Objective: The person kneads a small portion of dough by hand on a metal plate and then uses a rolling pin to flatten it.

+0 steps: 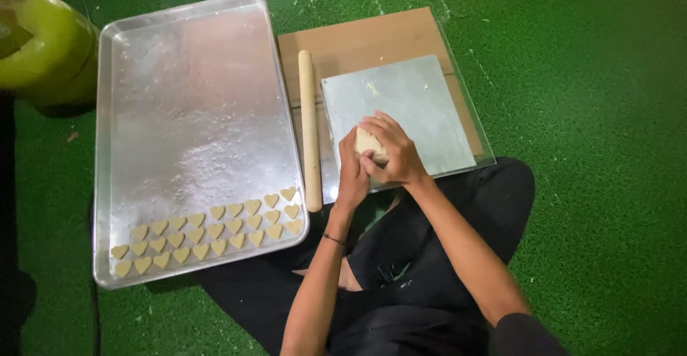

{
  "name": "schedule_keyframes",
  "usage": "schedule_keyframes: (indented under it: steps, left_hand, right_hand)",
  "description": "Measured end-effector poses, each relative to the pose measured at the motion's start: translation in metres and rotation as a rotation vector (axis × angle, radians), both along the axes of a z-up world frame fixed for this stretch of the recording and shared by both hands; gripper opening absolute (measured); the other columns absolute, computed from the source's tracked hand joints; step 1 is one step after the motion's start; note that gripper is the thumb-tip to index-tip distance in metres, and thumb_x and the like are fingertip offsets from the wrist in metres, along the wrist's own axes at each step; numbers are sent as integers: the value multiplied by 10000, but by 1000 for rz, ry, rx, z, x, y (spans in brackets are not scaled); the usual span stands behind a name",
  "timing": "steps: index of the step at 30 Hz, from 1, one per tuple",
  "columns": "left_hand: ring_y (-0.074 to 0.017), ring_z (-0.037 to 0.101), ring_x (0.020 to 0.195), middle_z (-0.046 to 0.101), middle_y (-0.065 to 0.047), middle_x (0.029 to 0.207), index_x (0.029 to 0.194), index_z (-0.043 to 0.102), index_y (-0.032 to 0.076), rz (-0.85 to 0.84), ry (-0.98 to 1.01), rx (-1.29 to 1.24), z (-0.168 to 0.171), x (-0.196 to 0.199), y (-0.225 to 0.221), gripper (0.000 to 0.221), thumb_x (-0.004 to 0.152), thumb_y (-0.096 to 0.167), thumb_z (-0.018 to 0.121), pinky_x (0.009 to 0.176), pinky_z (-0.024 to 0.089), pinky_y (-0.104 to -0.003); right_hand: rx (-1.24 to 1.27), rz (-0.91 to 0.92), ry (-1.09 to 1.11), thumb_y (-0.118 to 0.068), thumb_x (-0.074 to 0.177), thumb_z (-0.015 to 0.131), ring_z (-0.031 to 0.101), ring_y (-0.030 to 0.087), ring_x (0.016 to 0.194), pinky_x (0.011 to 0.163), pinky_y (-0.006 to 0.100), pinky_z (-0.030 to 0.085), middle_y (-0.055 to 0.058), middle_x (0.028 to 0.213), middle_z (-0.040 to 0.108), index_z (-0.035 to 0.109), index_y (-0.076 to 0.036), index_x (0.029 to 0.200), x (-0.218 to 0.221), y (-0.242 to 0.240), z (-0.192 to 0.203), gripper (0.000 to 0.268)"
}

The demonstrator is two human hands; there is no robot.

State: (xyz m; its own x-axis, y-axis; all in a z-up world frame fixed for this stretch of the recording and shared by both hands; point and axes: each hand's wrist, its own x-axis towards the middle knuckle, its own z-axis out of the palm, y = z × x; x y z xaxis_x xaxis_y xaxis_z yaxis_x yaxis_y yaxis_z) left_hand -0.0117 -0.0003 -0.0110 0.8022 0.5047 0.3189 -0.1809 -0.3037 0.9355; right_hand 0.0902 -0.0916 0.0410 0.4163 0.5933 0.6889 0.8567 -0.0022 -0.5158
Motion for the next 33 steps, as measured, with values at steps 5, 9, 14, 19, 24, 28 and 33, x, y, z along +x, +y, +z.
schedule_keyframes:
  steps: [5, 9, 14, 19, 24, 28, 33]
  left_hand:
    - [-451, 428, 1393, 393, -231, 1429, 1555, 339, 2, -12, 48, 13, 2, 1, -3, 512, 1119, 271, 332, 1211, 307, -542]
    - [-395, 470, 1383, 425, -200, 1428, 1526, 385, 23, 31, 110, 52, 3, 1, -4, 498, 1125, 311, 321, 1212, 325, -508]
    - [-407, 480, 1371, 435, -206, 1423, 1500, 402, 19, 54, 124, 103, 3, 3, -5, 502, 1123, 346, 356, 1198, 335, -519]
    - [-396, 463, 1383, 413, -181, 1420, 1502, 391, 45, 35, 126, 57, 12, 3, -6, 472, 1128, 327, 338, 1217, 312, -523]
    - [-371, 459, 1391, 413, -150, 1411, 1499, 397, 75, 34, 119, 69, 14, 4, -8, 464, 1123, 344, 357, 1221, 312, -509]
    - [-397, 464, 1389, 437, -164, 1386, 1462, 459, 74, 91, 122, 17, 28, 4, -17, 446, 1115, 350, 416, 1208, 323, -534]
    - [-354, 538, 1340, 530, -158, 1344, 1380, 573, 113, 309, 235, -276, 43, 17, -27, 481, 1076, 475, 487, 1177, 352, -501]
  right_hand:
    - [-38, -181, -25, -478, 827, 713, 689, 282, 962, 940, 443, 543, 55, 1037, 694, 700, -121, 1167, 1, 4, -16, 493]
    - [-13, -285, 126, -452, 828, 728, 660, 236, 796, 770, 370, 540, -15, 844, 654, 684, -172, 970, 7, 9, -27, 318]
    - [-35, -293, 253, -439, 798, 707, 643, 230, 695, 675, 352, 535, -17, 678, 619, 651, -179, 819, 18, 10, -28, 266]
    - [-26, -228, 425, -428, 800, 636, 517, 179, 508, 514, 326, 430, 65, 502, 473, 577, -113, 695, 24, 13, -24, 337]
    - [9, -199, 476, -392, 820, 622, 466, 136, 471, 477, 285, 394, 20, 462, 436, 553, -133, 640, 34, 12, -36, 323]
    - [91, -155, 512, -364, 840, 593, 472, 116, 521, 505, 283, 411, 21, 516, 460, 567, -128, 676, 31, 6, -37, 289]
    - [178, -55, 469, -357, 835, 613, 560, 164, 666, 632, 318, 472, 57, 691, 574, 593, -107, 776, 21, 4, -30, 258]
